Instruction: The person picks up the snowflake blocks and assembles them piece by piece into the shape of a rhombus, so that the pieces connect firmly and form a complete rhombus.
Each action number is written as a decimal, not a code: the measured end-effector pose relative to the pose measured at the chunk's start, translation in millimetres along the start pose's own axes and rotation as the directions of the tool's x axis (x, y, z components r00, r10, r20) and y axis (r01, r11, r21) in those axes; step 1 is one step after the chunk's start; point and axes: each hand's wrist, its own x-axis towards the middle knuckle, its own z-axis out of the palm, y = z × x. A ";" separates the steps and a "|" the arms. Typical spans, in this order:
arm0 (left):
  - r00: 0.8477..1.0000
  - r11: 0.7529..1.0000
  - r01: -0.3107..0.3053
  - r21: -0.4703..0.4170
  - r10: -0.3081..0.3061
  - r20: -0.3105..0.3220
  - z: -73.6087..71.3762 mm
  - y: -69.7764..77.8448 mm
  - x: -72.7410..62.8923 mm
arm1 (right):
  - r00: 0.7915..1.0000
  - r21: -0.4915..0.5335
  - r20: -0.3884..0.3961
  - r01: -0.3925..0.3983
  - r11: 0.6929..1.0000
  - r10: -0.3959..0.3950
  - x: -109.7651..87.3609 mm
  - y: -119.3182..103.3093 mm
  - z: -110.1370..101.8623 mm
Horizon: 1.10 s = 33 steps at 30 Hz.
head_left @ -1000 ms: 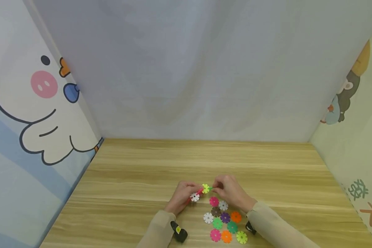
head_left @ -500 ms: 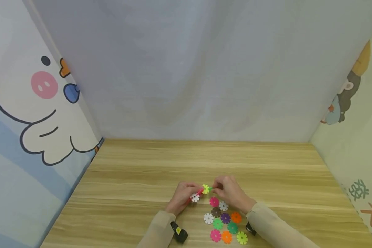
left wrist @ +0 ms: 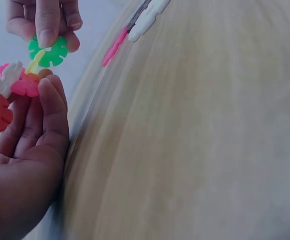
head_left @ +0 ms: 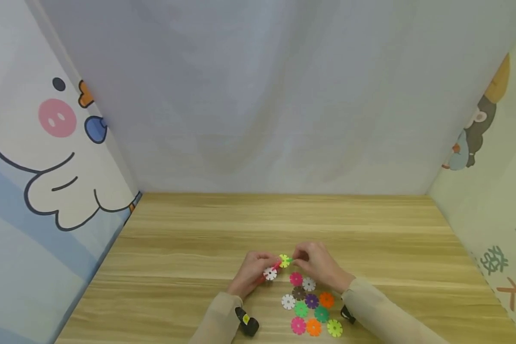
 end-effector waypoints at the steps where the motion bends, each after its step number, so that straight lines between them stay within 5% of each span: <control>1: 1.000 1.000 0.004 -0.011 -0.004 0.004 -0.3 0.0 0.2 | 1.000 -0.002 0.002 0.002 1.000 -0.002 0.2 0.0 -0.6; 11: 0.998 0.997 -0.041 -0.067 0.045 0.054 1.1 0.8 0.4 | 1.000 -0.001 0.000 0.000 1.000 0.000 -0.7 3.2 -2.3; 33: 0.997 0.995 -0.037 -0.095 0.044 0.068 -1.6 -0.7 0.9 | 0.999 0.005 0.029 -0.035 0.999 0.035 0.2 0.2 -2.6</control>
